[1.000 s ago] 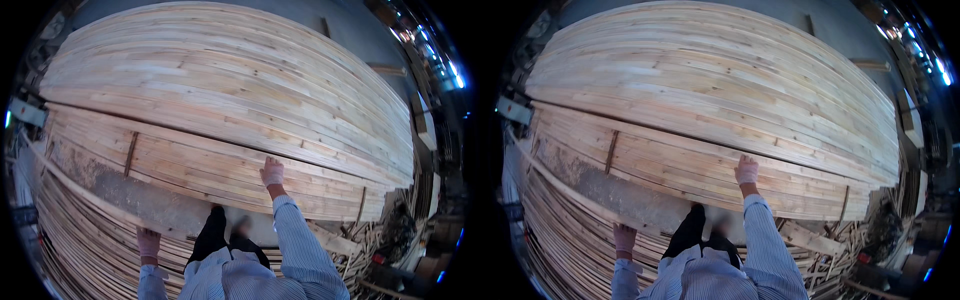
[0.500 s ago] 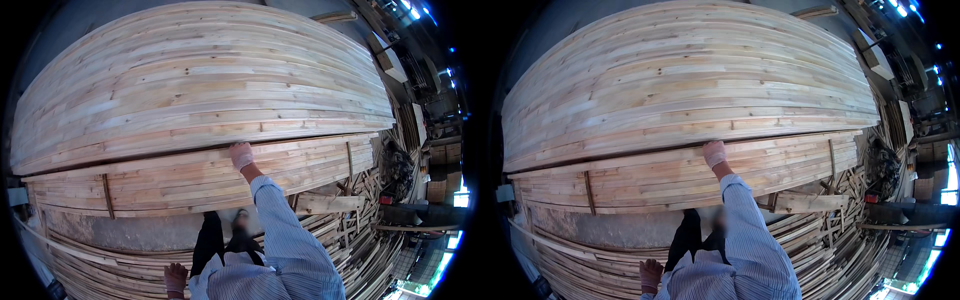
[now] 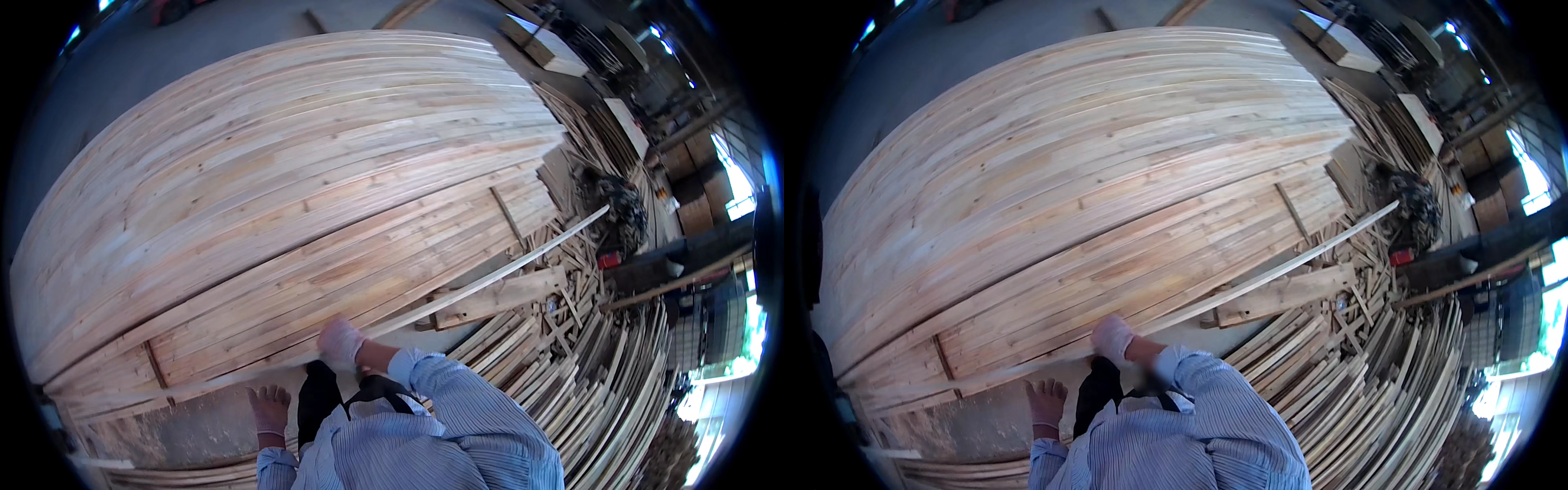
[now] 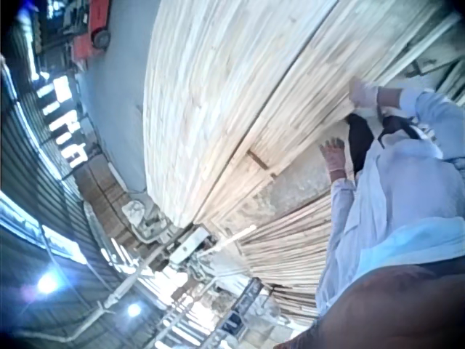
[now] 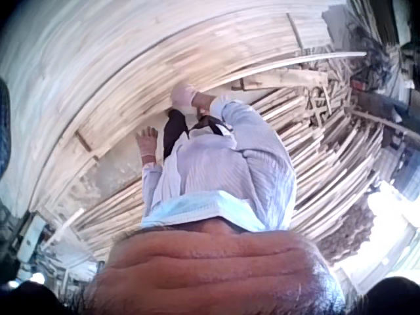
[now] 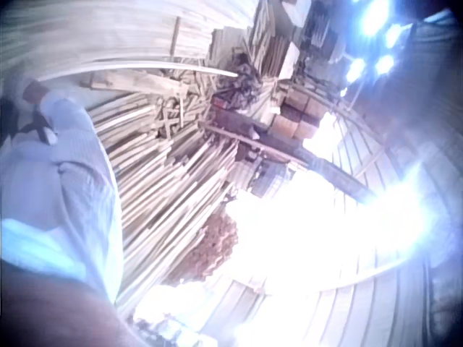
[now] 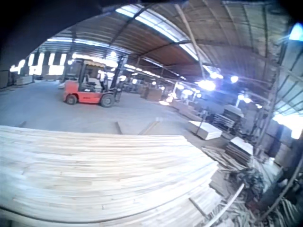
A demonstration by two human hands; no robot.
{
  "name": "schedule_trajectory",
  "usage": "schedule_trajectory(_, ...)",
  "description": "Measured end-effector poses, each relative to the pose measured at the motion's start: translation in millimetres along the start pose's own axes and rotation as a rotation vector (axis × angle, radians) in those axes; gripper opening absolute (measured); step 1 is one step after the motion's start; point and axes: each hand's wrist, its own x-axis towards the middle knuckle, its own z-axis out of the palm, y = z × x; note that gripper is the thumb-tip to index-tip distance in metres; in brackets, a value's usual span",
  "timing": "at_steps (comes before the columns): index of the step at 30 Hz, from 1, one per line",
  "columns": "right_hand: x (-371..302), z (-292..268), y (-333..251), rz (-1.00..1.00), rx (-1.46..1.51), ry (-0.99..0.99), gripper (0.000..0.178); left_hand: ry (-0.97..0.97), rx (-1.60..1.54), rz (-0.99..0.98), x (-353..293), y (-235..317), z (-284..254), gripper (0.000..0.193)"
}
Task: The person repeatedly picks up long wooden planks from a large stack and places them onto a separate pile on the floor. The action is performed continuously by hand, moving planks one at a time from the main stack to the new pile.
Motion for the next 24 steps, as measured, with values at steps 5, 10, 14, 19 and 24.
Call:
schedule_trajectory(5, -77, 3, -28, -0.027, 0.064, 0.188, 0.016, 0.32, 0.041, 0.19, 5, -34, 72, 0.057)
schedule_trajectory(10, -151, 17, -16, -0.049, 0.17, 0.35, 0.03, 0.004, 0.011, 0.286, 20, -33, 12, 0.063)
schedule_trajectory(14, -253, 7, 39, 0.153, 0.086, 0.432, 0.046, -0.021, 0.101, 0.398, 14, -45, 24, 0.062)
schedule_trajectory(19, -375, 37, 117, 0.664, -0.088, 0.486, 0.075, 0.102, -0.017, 0.423, -12, -56, 50, 0.063)
schedule_trajectory(24, -415, 45, 197, 0.811, -0.214, 0.445, 0.079, -0.261, 0.015, 0.481, -12, -43, 8, 0.065)
